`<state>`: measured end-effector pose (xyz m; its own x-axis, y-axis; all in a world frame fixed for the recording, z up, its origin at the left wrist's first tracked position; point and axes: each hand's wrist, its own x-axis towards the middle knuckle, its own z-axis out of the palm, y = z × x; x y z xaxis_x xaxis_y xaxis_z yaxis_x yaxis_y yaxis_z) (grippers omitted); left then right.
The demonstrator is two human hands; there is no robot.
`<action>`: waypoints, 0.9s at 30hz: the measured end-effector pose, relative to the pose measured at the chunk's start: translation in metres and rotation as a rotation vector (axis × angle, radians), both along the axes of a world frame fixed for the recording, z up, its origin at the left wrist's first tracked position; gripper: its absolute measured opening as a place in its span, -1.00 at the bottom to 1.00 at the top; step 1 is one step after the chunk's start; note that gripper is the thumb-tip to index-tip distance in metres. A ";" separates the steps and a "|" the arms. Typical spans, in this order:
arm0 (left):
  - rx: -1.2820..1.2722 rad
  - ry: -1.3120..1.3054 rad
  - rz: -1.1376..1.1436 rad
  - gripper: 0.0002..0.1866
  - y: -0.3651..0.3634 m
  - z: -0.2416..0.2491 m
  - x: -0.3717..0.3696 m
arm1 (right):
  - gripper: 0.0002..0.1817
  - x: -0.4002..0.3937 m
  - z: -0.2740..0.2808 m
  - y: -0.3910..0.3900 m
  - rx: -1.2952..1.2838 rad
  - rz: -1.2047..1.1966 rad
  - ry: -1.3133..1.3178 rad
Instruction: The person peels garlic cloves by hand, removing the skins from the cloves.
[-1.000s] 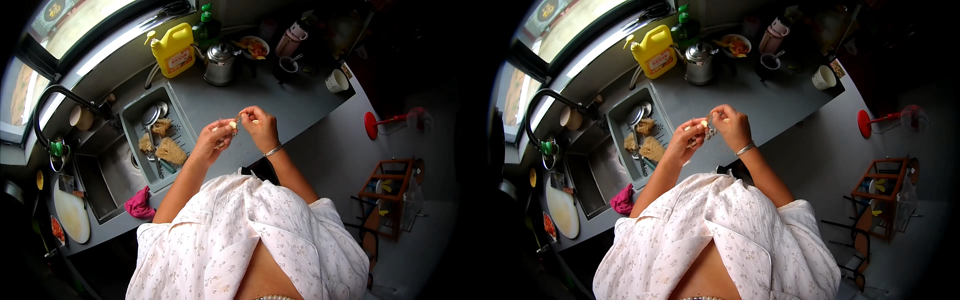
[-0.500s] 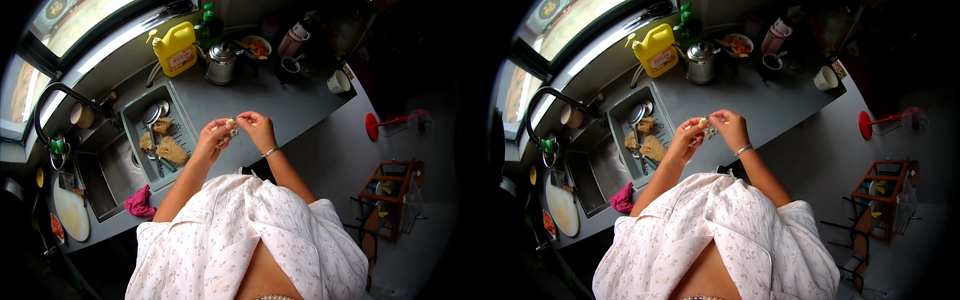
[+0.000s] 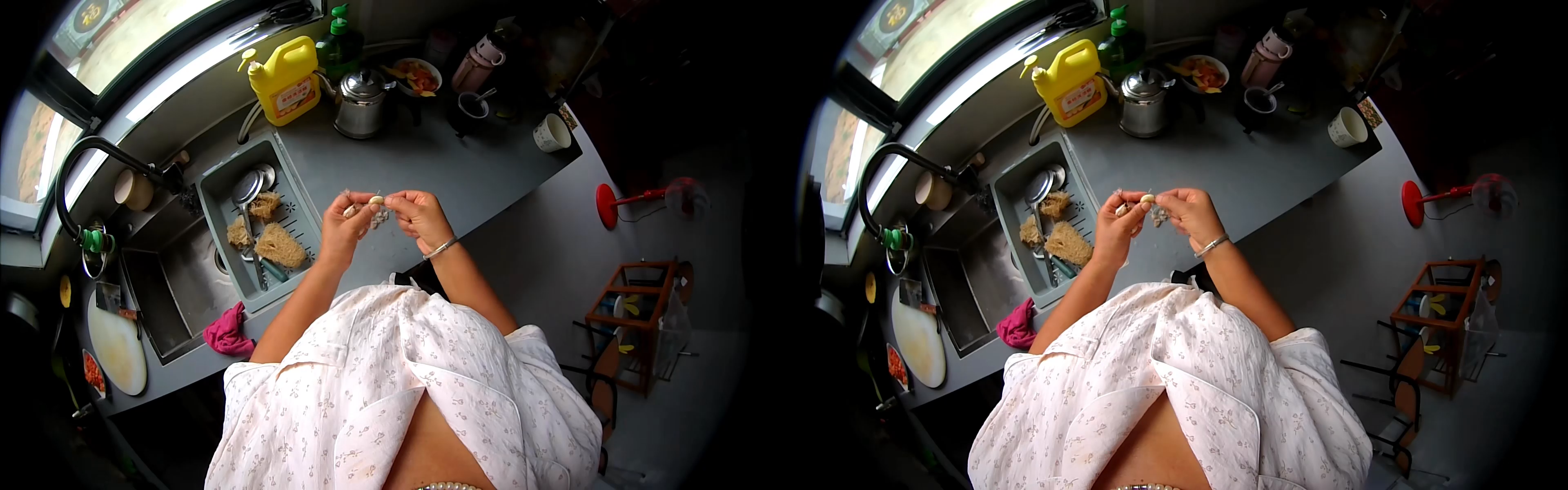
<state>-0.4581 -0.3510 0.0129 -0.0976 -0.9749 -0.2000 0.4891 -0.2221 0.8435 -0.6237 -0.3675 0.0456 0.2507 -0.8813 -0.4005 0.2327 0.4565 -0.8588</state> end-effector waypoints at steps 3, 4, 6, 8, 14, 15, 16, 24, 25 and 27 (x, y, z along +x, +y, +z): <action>-0.014 -0.048 0.028 -0.85 0.001 0.001 -0.003 | -0.84 0.001 -0.001 0.001 0.038 -0.026 -0.091; -0.016 -0.047 0.027 -0.85 0.002 0.001 -0.004 | -0.86 0.003 -0.001 0.001 0.046 -0.047 -0.107; 0.013 -0.016 0.042 -0.85 0.003 0.002 -0.006 | -0.86 0.005 0.000 0.002 0.040 -0.067 -0.101; 0.048 0.084 0.038 -0.84 0.002 0.002 -0.008 | -0.87 0.007 0.001 0.002 0.032 -0.087 -0.095; 0.174 0.337 -0.050 -0.84 0.000 0.001 -0.007 | -0.88 0.009 0.002 0.003 0.013 -0.099 -0.169; 0.202 0.347 -0.063 -0.84 0.000 0.004 -0.007 | -0.88 0.009 0.004 0.004 0.024 -0.099 -0.194; 0.203 0.347 -0.063 -0.84 0.000 0.006 -0.007 | -0.87 0.010 0.005 0.004 0.034 -0.098 -0.219; 0.072 0.206 -0.013 -0.69 0.002 0.018 -0.010 | -0.86 0.022 -0.004 0.006 -0.289 -0.183 0.162; 0.072 0.206 -0.015 -0.69 0.002 0.017 -0.010 | -0.86 0.023 -0.006 0.006 -0.421 -0.191 0.240; 0.105 0.236 -0.043 -0.66 0.001 0.015 -0.008 | -0.85 0.021 0.001 0.008 -0.349 -0.155 0.200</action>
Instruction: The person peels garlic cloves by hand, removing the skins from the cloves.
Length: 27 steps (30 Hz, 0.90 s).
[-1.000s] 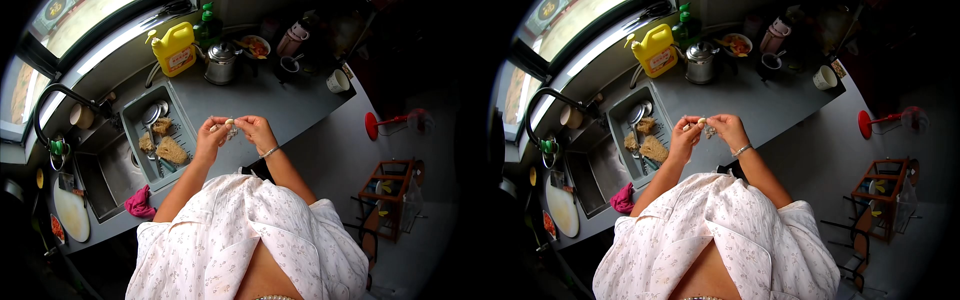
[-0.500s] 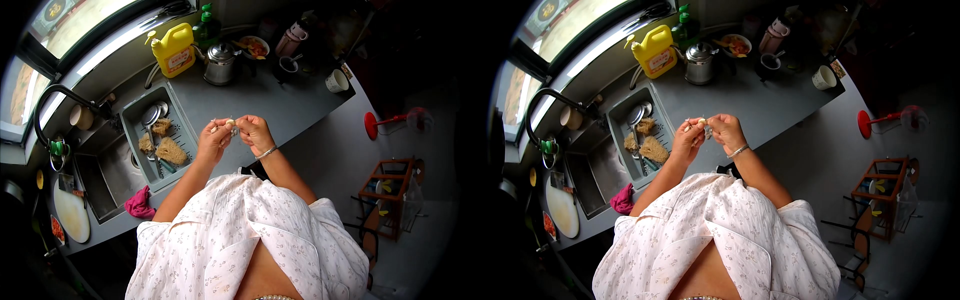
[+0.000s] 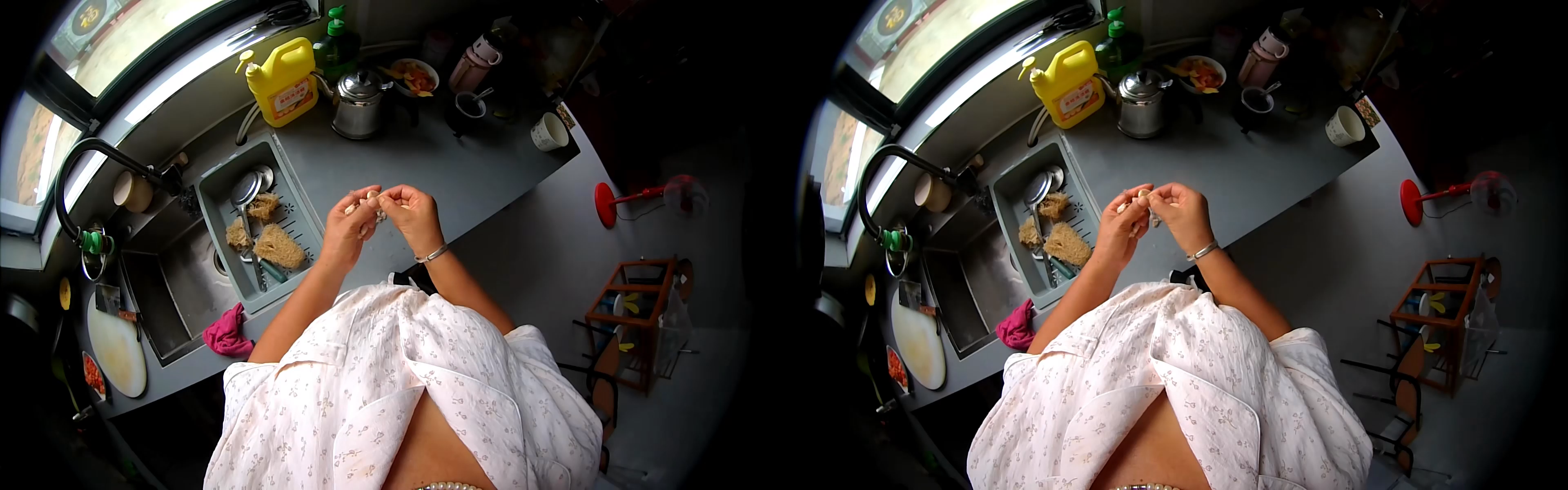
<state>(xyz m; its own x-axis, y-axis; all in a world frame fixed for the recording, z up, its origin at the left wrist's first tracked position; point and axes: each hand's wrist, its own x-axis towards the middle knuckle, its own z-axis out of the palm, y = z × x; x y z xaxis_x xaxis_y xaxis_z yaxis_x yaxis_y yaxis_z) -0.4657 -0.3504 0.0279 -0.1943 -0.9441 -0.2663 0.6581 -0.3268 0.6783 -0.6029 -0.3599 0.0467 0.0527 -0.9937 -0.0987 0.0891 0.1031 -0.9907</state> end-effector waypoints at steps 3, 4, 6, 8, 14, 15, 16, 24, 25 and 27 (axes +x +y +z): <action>0.065 0.096 -0.021 -0.66 -0.001 0.000 0.002 | -0.84 -0.002 0.006 0.001 0.110 0.049 -0.109; 0.064 0.097 -0.020 -0.66 -0.001 -0.001 0.002 | -0.83 -0.003 0.006 0.001 0.149 0.062 -0.179; 0.106 0.221 0.001 -0.66 -0.002 -0.005 0.003 | -0.82 -0.008 0.002 0.001 0.141 0.064 -0.210; 0.109 0.232 -0.001 -0.66 -0.003 -0.007 0.006 | -0.81 -0.010 0.000 0.000 0.136 0.066 -0.240; 0.104 0.262 -0.008 -0.61 -0.004 -0.002 0.008 | -0.75 -0.010 0.000 0.000 0.101 -0.015 -0.136; 0.104 0.257 -0.006 -0.60 -0.003 -0.002 0.007 | -0.74 -0.010 0.000 0.000 0.015 0.017 0.069; 0.104 0.258 -0.006 -0.60 -0.003 -0.002 0.007 | -0.73 -0.010 0.001 -0.001 -0.072 0.048 0.273; 0.110 0.233 -0.005 -0.57 -0.003 -0.006 0.006 | -0.80 -0.003 0.013 0.007 -0.367 -0.004 0.576; 0.110 0.234 -0.005 -0.57 -0.003 -0.007 0.005 | -0.84 -0.003 0.010 0.007 -0.434 -0.037 0.617; 0.105 0.213 -0.007 -0.56 -0.002 -0.008 0.004 | -0.87 -0.002 0.007 0.005 -0.501 -0.069 0.657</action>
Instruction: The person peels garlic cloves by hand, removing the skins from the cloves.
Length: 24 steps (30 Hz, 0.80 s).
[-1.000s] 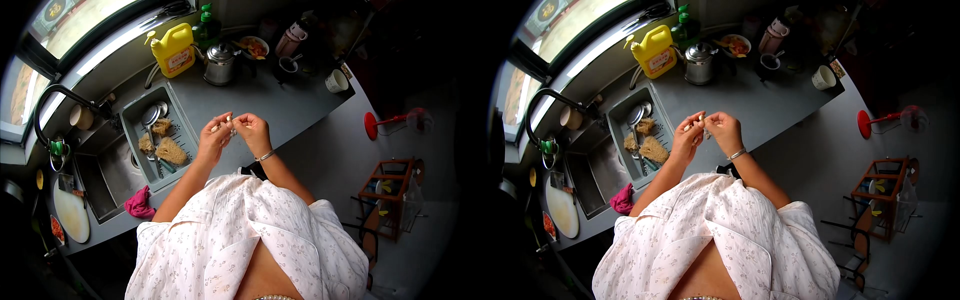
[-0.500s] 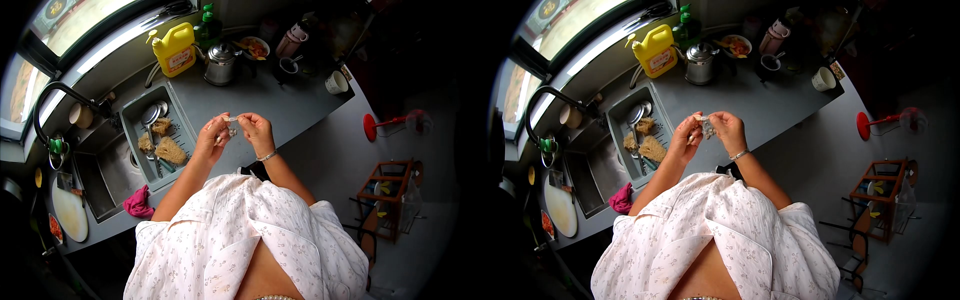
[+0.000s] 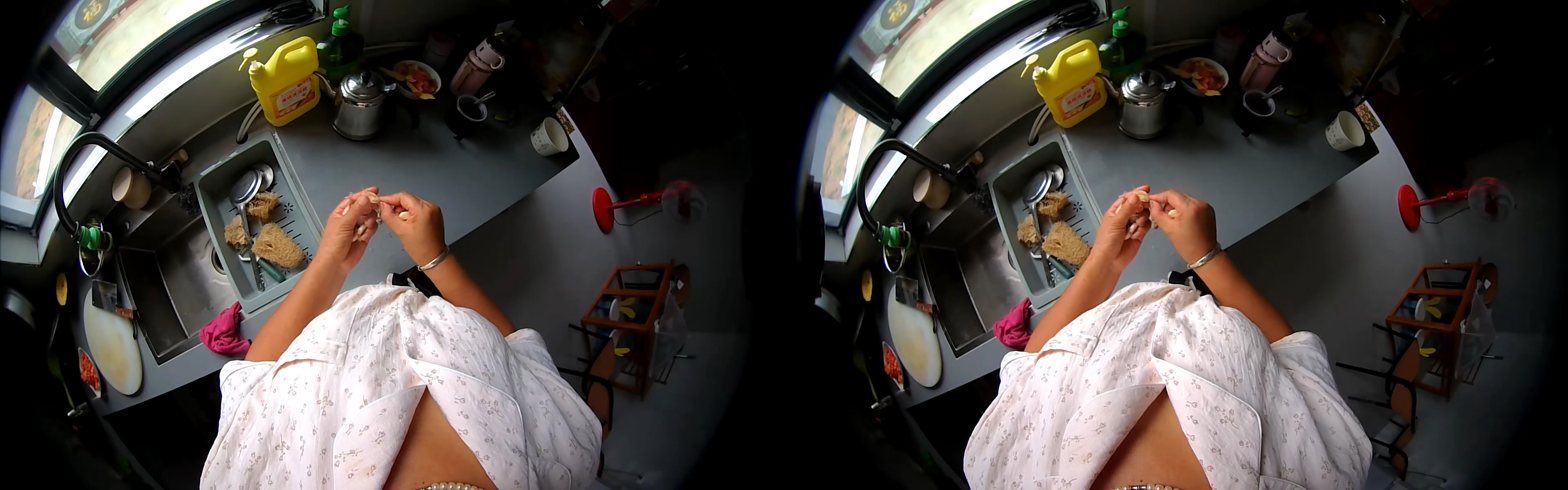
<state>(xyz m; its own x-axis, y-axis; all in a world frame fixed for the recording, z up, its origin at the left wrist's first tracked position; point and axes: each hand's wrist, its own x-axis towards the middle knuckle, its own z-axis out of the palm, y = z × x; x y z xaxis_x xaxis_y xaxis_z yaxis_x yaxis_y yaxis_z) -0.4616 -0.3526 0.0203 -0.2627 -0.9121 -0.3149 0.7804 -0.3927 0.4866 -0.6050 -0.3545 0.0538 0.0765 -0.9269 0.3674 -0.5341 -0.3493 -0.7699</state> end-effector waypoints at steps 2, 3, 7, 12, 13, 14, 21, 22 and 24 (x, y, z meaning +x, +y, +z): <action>0.003 -0.017 0.002 -0.56 0.000 0.002 -0.001 | -0.91 0.001 -0.003 -0.001 -0.102 -0.031 0.065; 0.006 -0.035 0.004 -0.57 0.000 0.003 -0.001 | -0.91 0.001 -0.004 -0.001 -0.101 -0.031 0.065; -0.027 -0.061 -0.043 -0.58 0.001 0.002 0.000 | -0.91 0.002 -0.003 0.001 0.005 -0.040 -0.036; -0.063 -0.017 -0.118 -0.64 0.000 -0.001 0.004 | -0.88 -0.002 -0.010 -0.006 0.285 -0.007 -0.352; -0.063 -0.017 -0.118 -0.64 0.000 0.000 0.004 | -0.86 -0.004 -0.013 -0.007 0.324 0.022 -0.424; -0.063 -0.014 -0.122 -0.64 0.000 0.001 0.004 | -0.84 -0.005 -0.015 -0.008 0.364 0.052 -0.496; -0.101 0.050 -0.163 -0.66 -0.001 -0.001 0.010 | -0.83 -0.008 0.002 -0.007 0.678 0.170 -0.778; -0.101 0.050 -0.161 -0.66 -0.001 -0.001 0.010 | -0.84 -0.007 0.001 -0.007 0.679 0.155 -0.809; -0.110 0.015 -0.150 -0.64 -0.002 -0.001 0.011 | -0.84 -0.007 0.000 -0.007 0.679 0.141 -0.840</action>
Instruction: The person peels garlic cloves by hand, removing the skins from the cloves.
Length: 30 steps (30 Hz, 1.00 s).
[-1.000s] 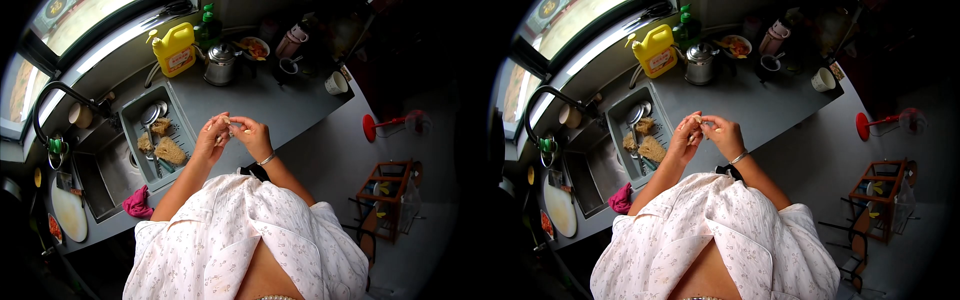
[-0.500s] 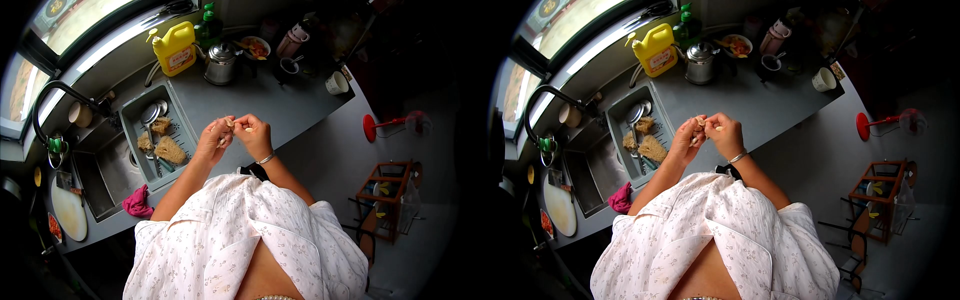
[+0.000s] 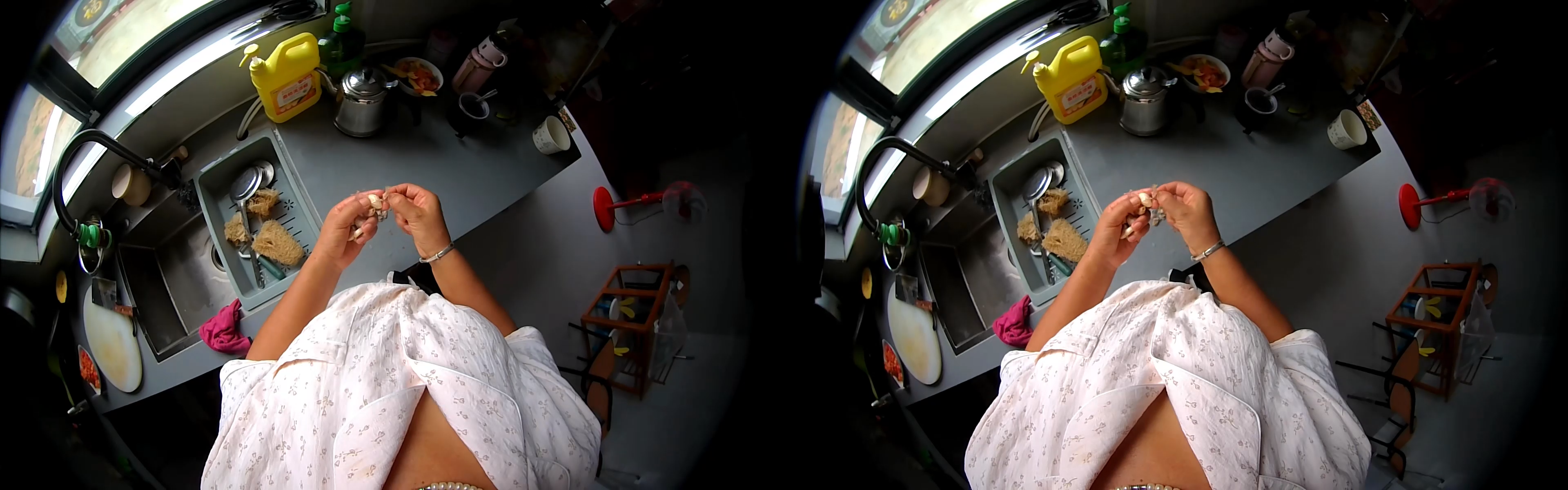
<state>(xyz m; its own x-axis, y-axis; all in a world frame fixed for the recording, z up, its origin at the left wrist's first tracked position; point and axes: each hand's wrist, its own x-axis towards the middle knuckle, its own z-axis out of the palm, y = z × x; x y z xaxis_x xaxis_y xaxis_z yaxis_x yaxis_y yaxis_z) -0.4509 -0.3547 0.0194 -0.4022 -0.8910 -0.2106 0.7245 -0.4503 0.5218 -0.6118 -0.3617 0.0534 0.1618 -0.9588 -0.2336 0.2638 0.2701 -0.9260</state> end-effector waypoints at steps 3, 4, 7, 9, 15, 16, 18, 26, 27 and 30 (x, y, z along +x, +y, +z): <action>0.027 -0.035 0.007 -0.65 0.000 0.001 0.001 | -0.82 -0.004 -0.002 -0.003 0.016 -0.002 -0.052; 0.027 -0.035 0.007 -0.65 0.001 0.001 0.001 | -0.83 -0.003 -0.002 -0.005 -0.006 -0.041 -0.023; 0.044 -0.035 0.002 -0.64 0.001 0.001 0.001 | -0.85 -0.005 -0.010 -0.011 -0.068 -0.113 0.151; 0.024 -0.069 0.017 -0.63 0.002 -0.001 0.000 | -0.86 -0.008 -0.016 -0.013 -0.109 -0.145 0.298; -0.062 -0.265 0.068 -0.71 0.003 -0.002 -0.003 | -0.76 -0.008 -0.021 -0.009 -0.215 -0.107 0.455; -0.060 -0.265 0.067 -0.71 0.002 -0.005 -0.003 | -0.76 -0.005 -0.016 -0.007 -0.234 -0.085 0.404; -0.089 -0.356 0.075 -0.73 0.002 -0.008 -0.003 | -0.76 -0.002 -0.003 -0.004 -0.251 -0.063 0.352; -0.309 -0.714 0.211 -0.78 0.003 -0.013 -0.005 | -0.76 -0.001 -0.001 0.001 -0.276 0.025 0.558; -0.436 -0.843 0.273 -0.80 0.003 -0.011 -0.006 | -0.76 -0.002 -0.003 0.001 -0.276 0.026 0.558; -0.672 -1.123 0.356 -0.81 0.004 0.001 -0.002 | -0.79 -0.003 -0.003 0.000 -0.281 0.032 0.629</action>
